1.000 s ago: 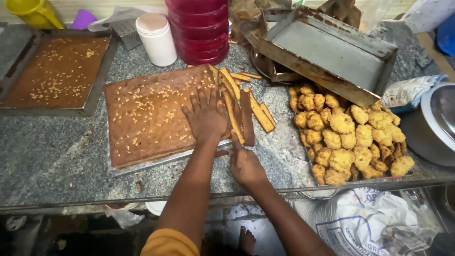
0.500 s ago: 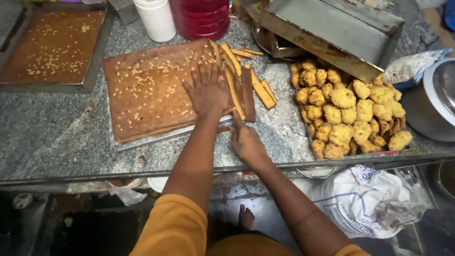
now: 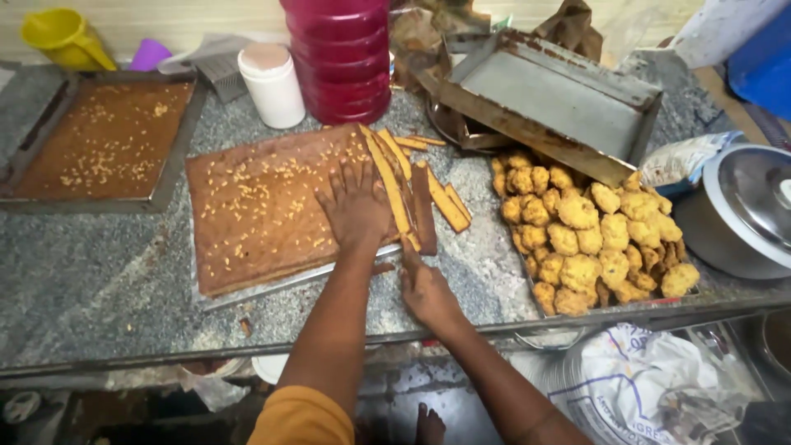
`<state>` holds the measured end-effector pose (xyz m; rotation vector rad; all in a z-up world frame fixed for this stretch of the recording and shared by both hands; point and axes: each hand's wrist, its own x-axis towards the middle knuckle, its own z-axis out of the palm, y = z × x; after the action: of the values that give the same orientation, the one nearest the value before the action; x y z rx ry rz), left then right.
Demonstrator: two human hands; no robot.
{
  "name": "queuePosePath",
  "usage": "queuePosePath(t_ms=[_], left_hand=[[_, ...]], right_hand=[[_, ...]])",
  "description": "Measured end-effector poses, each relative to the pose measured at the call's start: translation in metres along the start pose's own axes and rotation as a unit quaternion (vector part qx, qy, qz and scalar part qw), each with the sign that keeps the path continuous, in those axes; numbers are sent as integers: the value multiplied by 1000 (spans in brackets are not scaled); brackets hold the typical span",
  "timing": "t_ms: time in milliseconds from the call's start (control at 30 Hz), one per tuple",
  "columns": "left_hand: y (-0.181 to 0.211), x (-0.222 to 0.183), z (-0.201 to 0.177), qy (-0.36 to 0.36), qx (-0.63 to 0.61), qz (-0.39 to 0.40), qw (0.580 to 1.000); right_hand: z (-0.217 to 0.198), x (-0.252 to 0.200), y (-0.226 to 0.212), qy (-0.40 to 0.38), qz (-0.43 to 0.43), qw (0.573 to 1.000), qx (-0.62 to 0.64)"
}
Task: The person trims and cuts a large rectangular sheet cake on a granite counter using a long knife, slicing it into strips and then cross-cutting into pieces, setting cut strips aside beside the cake.
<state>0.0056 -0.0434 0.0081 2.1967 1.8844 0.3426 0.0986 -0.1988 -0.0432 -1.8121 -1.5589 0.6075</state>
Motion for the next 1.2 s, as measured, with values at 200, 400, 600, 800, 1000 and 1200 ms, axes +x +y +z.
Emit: queuePosePath(t_ms=[200, 400, 600, 800, 1000, 1200], left_hand=[[-2, 0, 2, -4, -5, -5, 1000], [4, -2, -6, -5, 2, -4, 1000], [3, -1, -6, -12, 15, -14, 1000], [4, 0, -6, -25, 27, -20, 999], [5, -2, -8, -28, 19, -25, 999], [6, -4, -11, -21, 24, -27, 999]], right_hand=[[-4, -2, -7, -6, 58, 998, -5], [6, 14, 29, 80, -28, 996, 25], [-5, -1, 6, 94, 4, 988, 123], [-5, 11, -9, 54, 39, 996, 59], [-12, 27, -5, -10, 18, 998, 56], [-12, 29, -13, 5, -8, 998, 68]])
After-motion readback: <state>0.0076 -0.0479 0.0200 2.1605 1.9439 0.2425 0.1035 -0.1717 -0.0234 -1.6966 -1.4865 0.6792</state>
